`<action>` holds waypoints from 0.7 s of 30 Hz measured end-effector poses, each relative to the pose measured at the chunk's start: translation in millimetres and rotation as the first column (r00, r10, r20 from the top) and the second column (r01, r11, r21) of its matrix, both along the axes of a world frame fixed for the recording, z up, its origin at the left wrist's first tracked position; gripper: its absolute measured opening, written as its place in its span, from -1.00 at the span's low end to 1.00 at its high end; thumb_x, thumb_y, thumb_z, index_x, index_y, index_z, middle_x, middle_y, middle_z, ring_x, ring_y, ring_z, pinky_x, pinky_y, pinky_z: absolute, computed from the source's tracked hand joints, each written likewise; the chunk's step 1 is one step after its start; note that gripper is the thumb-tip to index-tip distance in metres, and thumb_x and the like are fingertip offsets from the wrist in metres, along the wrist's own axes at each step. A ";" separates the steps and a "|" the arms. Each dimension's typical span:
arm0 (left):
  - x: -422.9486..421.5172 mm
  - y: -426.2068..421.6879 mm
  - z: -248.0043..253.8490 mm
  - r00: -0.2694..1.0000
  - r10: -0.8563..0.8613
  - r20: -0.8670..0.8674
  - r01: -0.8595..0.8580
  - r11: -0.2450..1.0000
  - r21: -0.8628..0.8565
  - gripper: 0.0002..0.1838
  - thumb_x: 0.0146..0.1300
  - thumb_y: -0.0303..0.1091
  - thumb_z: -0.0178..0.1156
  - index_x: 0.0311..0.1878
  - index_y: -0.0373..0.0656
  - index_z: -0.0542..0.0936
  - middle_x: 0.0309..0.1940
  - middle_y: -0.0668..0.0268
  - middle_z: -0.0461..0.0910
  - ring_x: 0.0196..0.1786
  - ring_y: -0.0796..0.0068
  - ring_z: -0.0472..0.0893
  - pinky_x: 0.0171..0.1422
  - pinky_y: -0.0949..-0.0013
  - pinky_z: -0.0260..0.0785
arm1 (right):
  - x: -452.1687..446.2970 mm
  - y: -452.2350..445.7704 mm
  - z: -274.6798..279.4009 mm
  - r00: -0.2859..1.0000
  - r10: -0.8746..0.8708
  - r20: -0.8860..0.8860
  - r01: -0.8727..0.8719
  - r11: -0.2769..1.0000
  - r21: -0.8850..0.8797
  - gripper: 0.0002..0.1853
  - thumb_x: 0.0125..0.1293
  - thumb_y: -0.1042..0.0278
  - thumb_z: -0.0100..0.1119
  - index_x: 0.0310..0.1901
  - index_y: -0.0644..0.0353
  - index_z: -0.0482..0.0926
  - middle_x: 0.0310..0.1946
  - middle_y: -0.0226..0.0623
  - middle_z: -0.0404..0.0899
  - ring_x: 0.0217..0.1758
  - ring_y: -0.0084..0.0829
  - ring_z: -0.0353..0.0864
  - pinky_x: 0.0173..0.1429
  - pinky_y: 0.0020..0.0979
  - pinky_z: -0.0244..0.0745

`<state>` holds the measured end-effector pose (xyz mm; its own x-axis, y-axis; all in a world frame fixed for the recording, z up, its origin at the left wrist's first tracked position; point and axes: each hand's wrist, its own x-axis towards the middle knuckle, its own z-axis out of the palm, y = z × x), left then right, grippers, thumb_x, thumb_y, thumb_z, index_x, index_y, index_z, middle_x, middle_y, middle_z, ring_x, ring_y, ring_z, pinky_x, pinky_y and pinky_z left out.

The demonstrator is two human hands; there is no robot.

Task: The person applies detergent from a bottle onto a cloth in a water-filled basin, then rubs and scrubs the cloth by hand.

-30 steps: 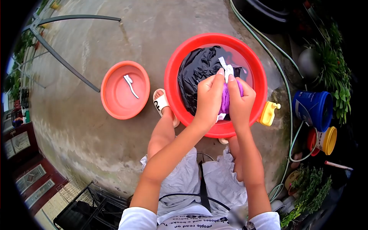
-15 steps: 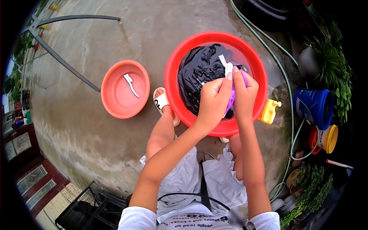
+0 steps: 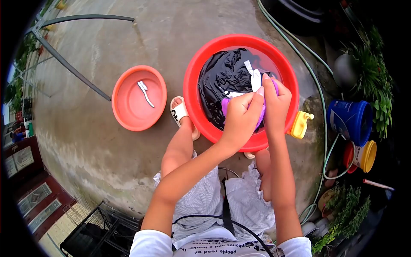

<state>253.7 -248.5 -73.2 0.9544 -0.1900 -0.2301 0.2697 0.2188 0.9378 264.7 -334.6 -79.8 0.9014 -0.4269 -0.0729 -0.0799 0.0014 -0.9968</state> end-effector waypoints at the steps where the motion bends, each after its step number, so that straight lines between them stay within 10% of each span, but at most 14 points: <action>1: 1.9 1.0 -0.2 0.999 0.017 -0.037 -0.018 0.999 -0.026 -0.61 0.33 -0.32 -0.02 -0.64 -0.25 0.33 -0.73 0.55 0.23 -0.61 0.83 0.16 -0.59 0.56 -0.01 | -0.2 1.0 -1.7 1.000 -0.005 0.011 0.006 1.000 -0.012 -0.63 0.25 0.40 0.05 -0.69 0.25 0.25 -0.77 -0.58 0.15 -0.65 -0.75 0.03 -0.62 -0.53 -0.07; 9: 40.2 31.3 -1.6 0.927 0.197 -0.320 -0.232 0.970 -0.076 -0.63 0.27 -0.17 0.05 -0.63 -0.08 0.31 -0.75 0.54 0.21 -0.71 0.74 0.19 -0.64 0.53 0.01 | -24.8 35.8 7.0 0.888 0.410 0.206 -0.265 0.824 -0.500 -0.67 0.09 0.43 0.15 -0.72 0.30 0.28 -0.84 -0.29 0.19 -0.79 -0.51 0.13 -0.66 -0.41 0.07; 12: 38.0 28.4 -5.4 0.948 0.205 -0.245 -0.226 0.972 -0.064 -0.61 0.27 -0.16 0.04 -0.65 -0.07 0.30 -0.74 0.55 0.21 -0.69 0.76 0.18 -0.63 0.56 -0.02 | -24.9 35.2 8.0 0.924 0.354 0.143 -0.254 0.850 -0.462 -0.68 0.06 0.45 0.16 -0.73 0.29 0.28 -0.84 -0.24 0.19 -0.80 -0.43 0.13 -0.66 -0.40 0.06; 18: 6.5 1.0 -0.8 0.997 0.058 0.046 -0.060 0.998 0.035 -0.58 0.32 -0.31 0.00 -0.67 -0.25 0.30 -0.76 0.52 0.22 -0.63 0.79 0.13 -0.61 0.52 -0.02 | 4.1 5.5 -3.8 0.999 -0.017 -0.047 0.025 0.986 0.165 -0.62 0.28 0.39 0.02 -0.69 0.21 0.24 -0.74 -0.63 0.14 -0.64 -0.76 0.01 -0.60 -0.55 -0.07; 21: 13.8 4.8 -1.7 0.995 0.097 -0.012 -0.097 0.995 -0.005 -0.59 0.32 -0.30 -0.01 -0.67 -0.25 0.31 -0.76 0.54 0.23 -0.64 0.81 0.14 -0.62 0.53 -0.03 | -0.8 13.3 -2.9 1.000 -0.007 -0.027 0.009 0.997 0.075 -0.62 0.28 0.39 0.02 -0.69 0.23 0.25 -0.74 -0.61 0.16 -0.63 -0.76 0.03 -0.59 -0.55 -0.05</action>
<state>267.5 -243.7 -74.9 0.9657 -0.0981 -0.2403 0.2577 0.2499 0.9334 263.9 -321.3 -82.7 0.8952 -0.4265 -0.1291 -0.1064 0.0769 -0.9913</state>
